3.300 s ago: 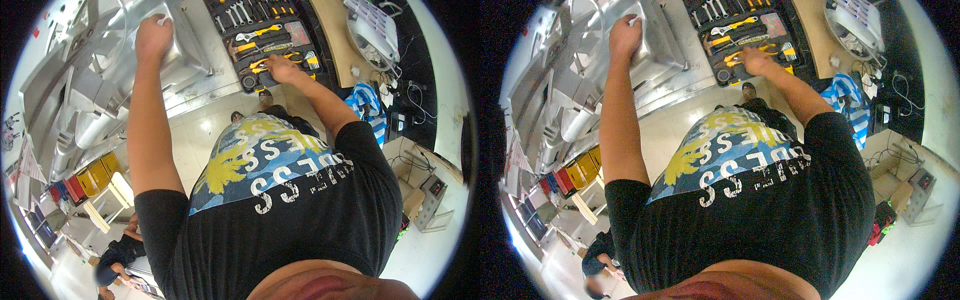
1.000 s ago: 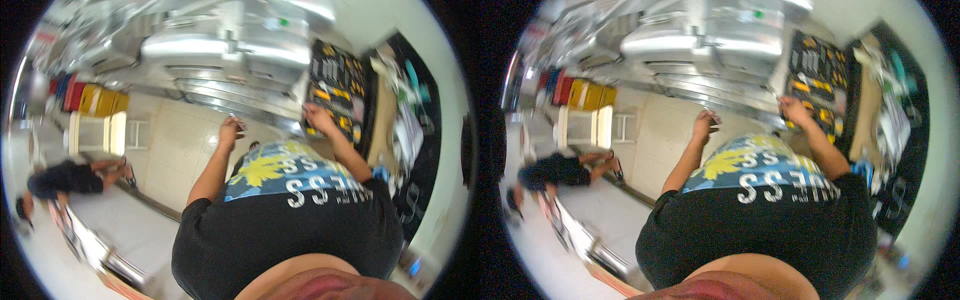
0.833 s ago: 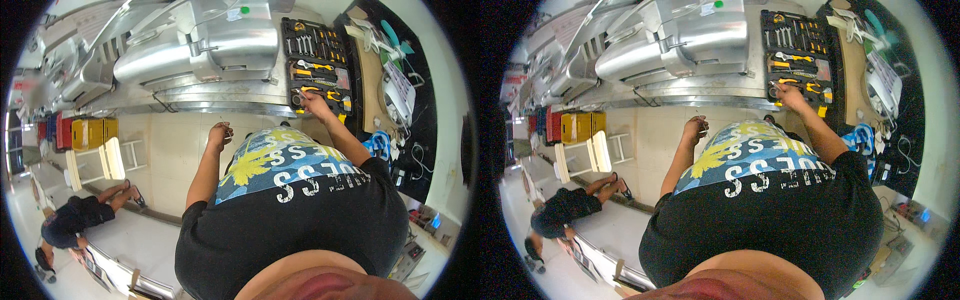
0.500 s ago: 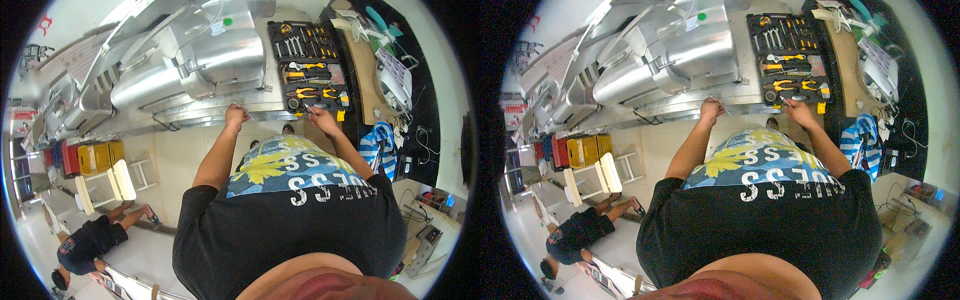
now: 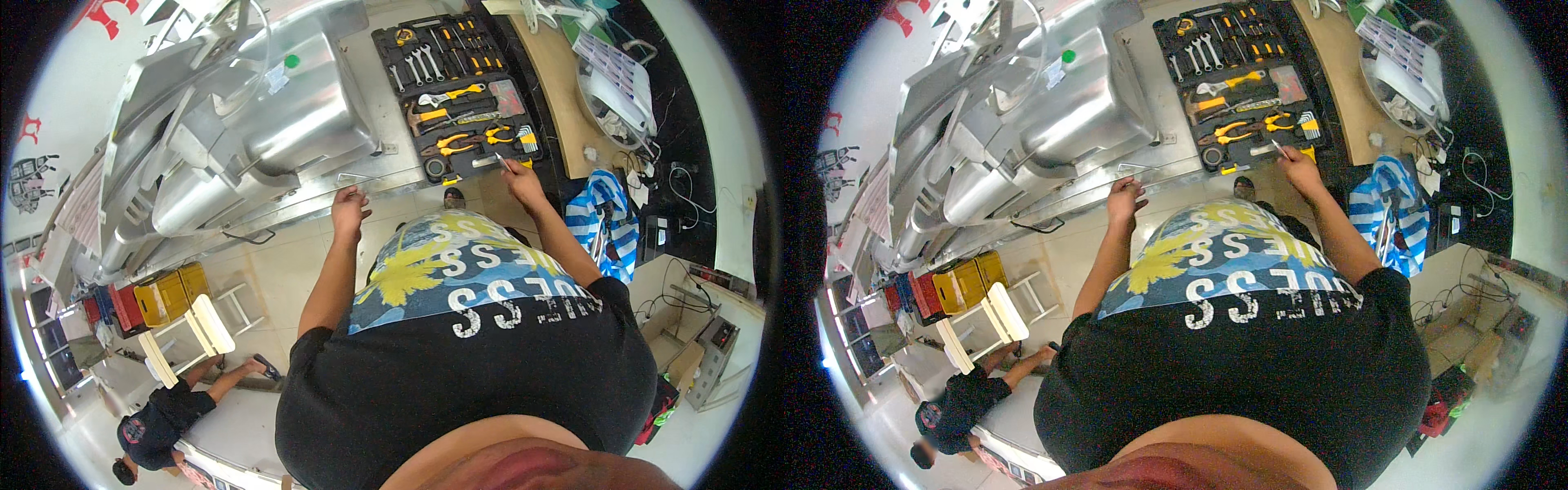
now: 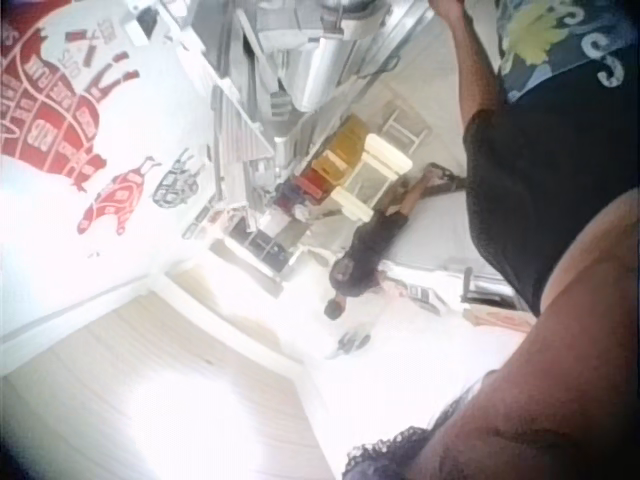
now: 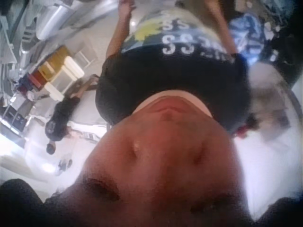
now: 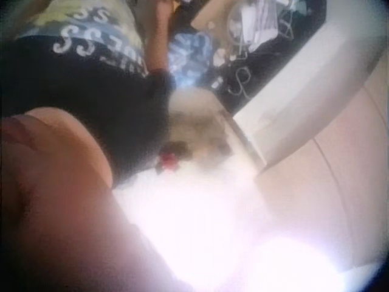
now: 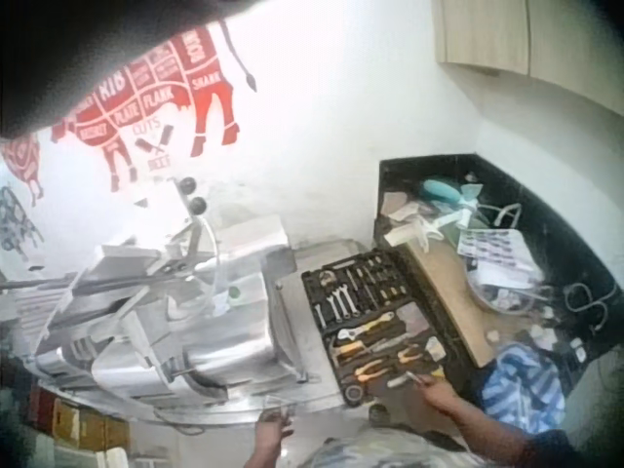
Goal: The person uses a cloth to wipe a pair of pliers and then places them into a toolbox. The person also handles a small white object and a mobile phone before organizing the tools.
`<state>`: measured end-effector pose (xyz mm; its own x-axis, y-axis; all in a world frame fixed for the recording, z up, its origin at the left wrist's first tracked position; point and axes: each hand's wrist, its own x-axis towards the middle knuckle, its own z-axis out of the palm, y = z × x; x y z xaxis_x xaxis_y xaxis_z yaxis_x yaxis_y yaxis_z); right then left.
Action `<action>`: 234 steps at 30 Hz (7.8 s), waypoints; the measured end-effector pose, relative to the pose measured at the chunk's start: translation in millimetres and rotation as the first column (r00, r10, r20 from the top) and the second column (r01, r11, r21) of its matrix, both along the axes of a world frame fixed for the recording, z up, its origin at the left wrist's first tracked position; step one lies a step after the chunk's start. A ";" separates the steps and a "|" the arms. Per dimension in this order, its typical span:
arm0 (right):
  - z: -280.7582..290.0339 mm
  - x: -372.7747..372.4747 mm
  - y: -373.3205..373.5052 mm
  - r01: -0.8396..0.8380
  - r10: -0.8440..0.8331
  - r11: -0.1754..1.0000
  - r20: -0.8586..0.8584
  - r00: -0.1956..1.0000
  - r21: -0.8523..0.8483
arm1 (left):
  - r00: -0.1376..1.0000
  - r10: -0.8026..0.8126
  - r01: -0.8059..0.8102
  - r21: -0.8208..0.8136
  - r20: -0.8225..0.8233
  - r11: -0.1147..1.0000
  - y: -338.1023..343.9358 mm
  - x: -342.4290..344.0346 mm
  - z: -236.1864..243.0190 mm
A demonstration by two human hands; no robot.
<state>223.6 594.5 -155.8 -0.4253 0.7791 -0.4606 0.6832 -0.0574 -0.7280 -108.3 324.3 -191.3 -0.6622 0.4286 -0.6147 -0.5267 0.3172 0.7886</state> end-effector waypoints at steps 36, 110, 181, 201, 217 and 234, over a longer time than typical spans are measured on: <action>-43.6 -146.2 159.3 -0.375 0.445 0.629 0.081 0.892 0.681 | -0.088 -0.528 -0.007 -0.529 -0.845 0.848 172.1 -113.5 205.3; -12.6 -94.3 76.5 -0.618 0.509 0.742 0.380 0.772 0.260 | -0.029 -0.450 0.008 -0.451 -0.892 0.893 171.9 -105.4 211.2; -24.3 -9.7 148.6 -0.657 0.464 0.632 0.479 0.746 0.411 | -0.024 -0.480 -0.011 -0.480 -0.877 0.877 173.2 -102.7 213.2; -49.3 -15.1 150.7 -0.465 0.296 0.686 0.369 0.881 0.560 | -0.035 -0.478 0.001 -0.478 -0.878 0.878 173.6 -104.6 214.4; -42.2 -8.3 173.3 -0.344 0.259 0.782 0.232 0.938 0.519 | -0.057 -0.459 0.011 -0.460 -0.887 0.888 172.2 -107.1 210.9; -2.7 -36.2 162.8 -0.156 0.147 0.988 0.309 0.940 0.005 | -0.026 -0.473 -0.023 -0.473 -0.881 0.881 169.5 -104.4 212.2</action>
